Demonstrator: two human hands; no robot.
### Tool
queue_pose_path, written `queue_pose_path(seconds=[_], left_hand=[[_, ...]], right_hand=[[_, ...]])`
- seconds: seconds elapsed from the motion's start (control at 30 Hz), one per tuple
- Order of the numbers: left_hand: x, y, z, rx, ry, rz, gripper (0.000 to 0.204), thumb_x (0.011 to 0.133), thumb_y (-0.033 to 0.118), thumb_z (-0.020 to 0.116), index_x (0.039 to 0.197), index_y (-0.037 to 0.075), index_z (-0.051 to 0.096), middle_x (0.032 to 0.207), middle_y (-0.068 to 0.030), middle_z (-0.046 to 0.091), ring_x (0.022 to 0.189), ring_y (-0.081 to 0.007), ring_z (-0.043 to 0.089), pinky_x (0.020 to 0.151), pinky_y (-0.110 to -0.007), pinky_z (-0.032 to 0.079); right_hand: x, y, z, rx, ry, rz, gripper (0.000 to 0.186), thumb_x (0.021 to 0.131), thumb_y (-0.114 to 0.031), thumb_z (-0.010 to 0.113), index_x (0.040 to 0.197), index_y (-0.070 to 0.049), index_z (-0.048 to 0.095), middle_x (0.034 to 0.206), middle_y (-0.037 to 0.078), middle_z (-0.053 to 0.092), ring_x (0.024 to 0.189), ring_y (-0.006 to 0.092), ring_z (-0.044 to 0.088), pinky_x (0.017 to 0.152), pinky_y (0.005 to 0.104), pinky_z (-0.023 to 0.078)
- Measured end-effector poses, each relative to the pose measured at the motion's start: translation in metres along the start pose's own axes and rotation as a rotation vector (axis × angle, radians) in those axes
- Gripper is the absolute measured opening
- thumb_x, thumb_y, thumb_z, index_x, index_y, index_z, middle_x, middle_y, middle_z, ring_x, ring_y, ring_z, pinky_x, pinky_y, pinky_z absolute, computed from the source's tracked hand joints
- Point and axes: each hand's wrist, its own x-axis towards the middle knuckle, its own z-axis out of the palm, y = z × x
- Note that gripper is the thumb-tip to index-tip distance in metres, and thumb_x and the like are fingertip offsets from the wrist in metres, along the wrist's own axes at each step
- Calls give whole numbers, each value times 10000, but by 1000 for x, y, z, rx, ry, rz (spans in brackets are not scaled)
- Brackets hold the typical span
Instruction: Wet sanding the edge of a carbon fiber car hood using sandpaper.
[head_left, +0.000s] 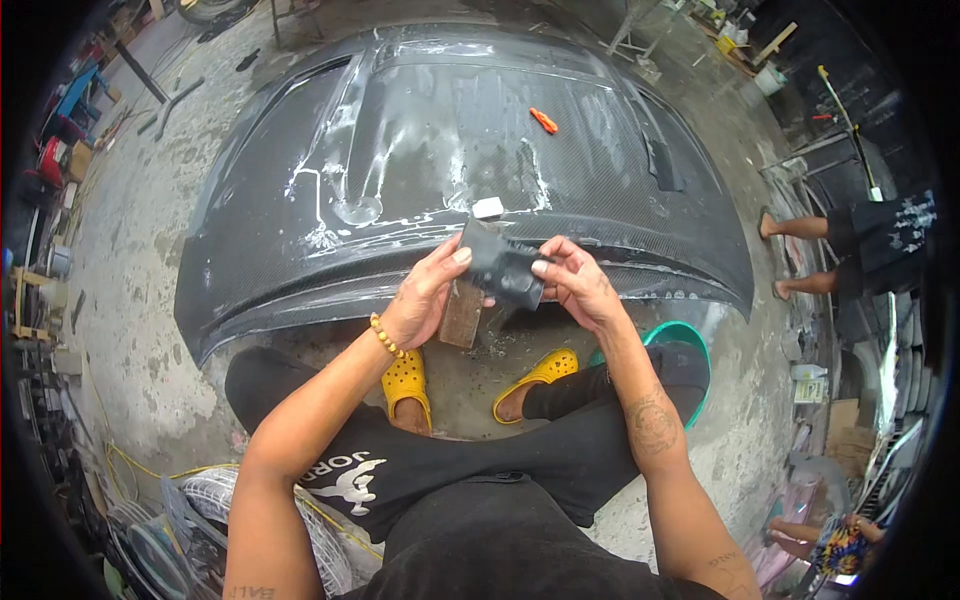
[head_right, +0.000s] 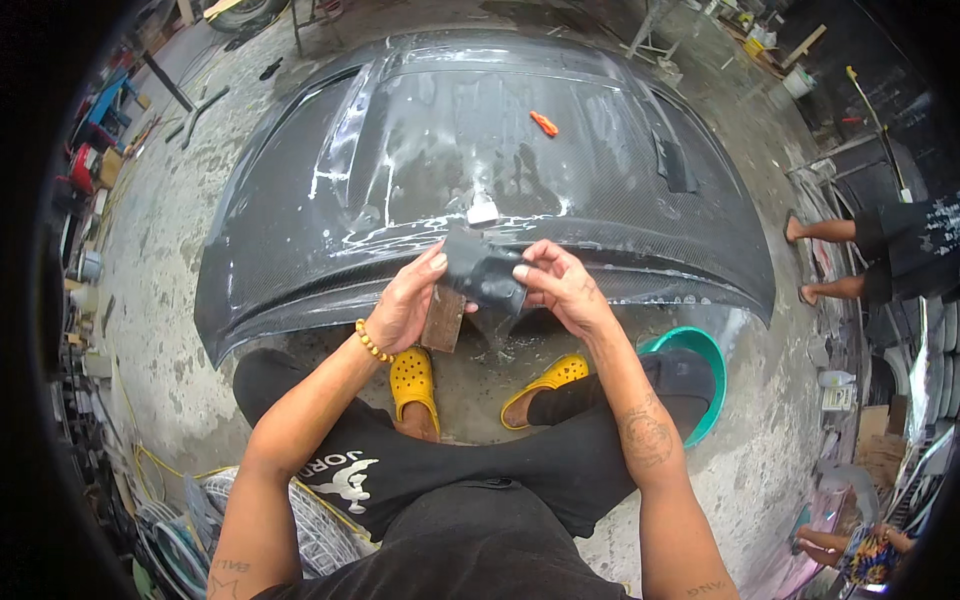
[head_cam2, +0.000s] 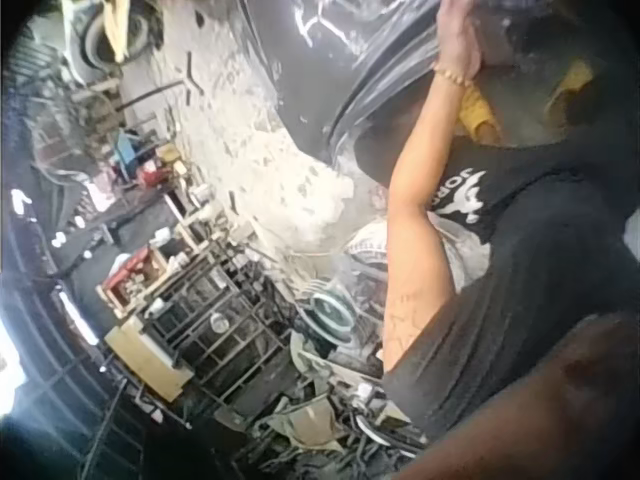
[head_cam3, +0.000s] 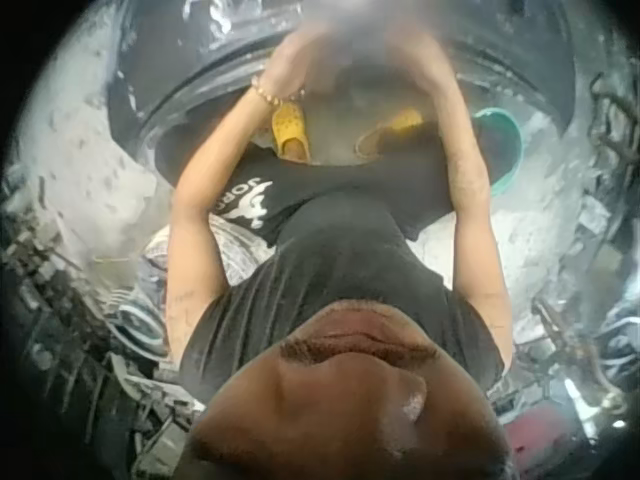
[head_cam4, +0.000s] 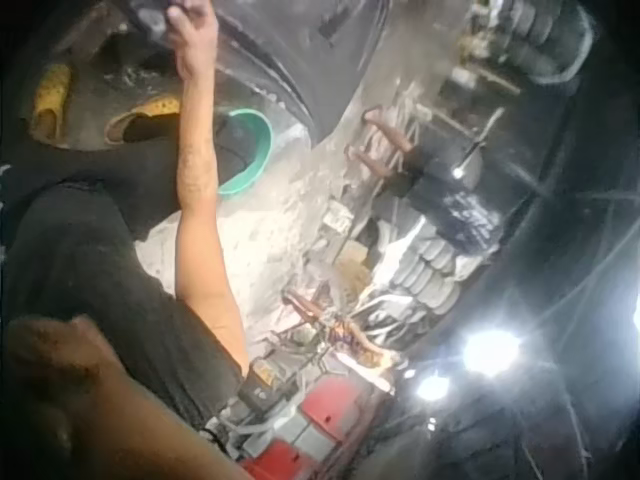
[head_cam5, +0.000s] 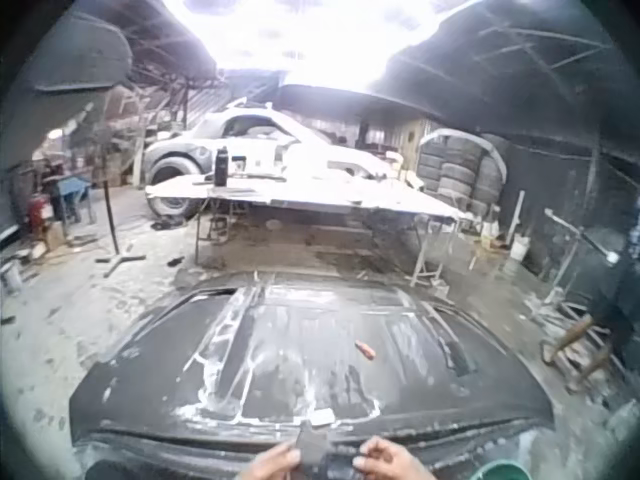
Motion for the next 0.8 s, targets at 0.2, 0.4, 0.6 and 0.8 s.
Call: queue_pose_path(seconds=[0.2, 0.4, 0.6, 0.8], left_hand=[[-8, 6, 5, 120, -27, -26, 395, 1083, 206, 586, 1426, 14, 553, 1212, -65, 682, 1074, -149, 688, 849, -364, 633], [-9, -2, 9, 59, -9, -3, 399, 1112, 269, 527, 1418, 14, 561, 1276, -91, 684, 1080, -176, 705, 847, -388, 638], [-7, -10, 6, 74, 12, -23, 418, 1124, 328, 507, 1387, 14, 587, 1259, -103, 700, 1101, -206, 710, 857, -417, 638], [-8, -14, -3, -19, 14, -54, 419, 1127, 337, 495, 1380, 17, 589, 1245, -113, 708, 1087, -211, 713, 845, -424, 639]], right_hand=[[1, -10, 20, -239, 75, 55, 278, 951, -83, 782, 1191, -80, 641, 1072, -9, 659, 952, 69, 638, 819, 254, 550], [4, 4, 25, -208, 11, -148, 445, 939, -43, 791, 1350, -65, 621, 1031, -43, 614, 942, 43, 603, 836, 199, 500], [2, 9, 27, -292, 20, -165, 477, 958, -71, 772, 1419, -50, 649, 1063, -42, 574, 948, 40, 544, 851, 201, 457], [1, 8, 30, -407, -1, -278, 408, 988, -88, 736, 1390, -43, 686, 1057, -45, 565, 971, 63, 529, 900, 222, 437]])
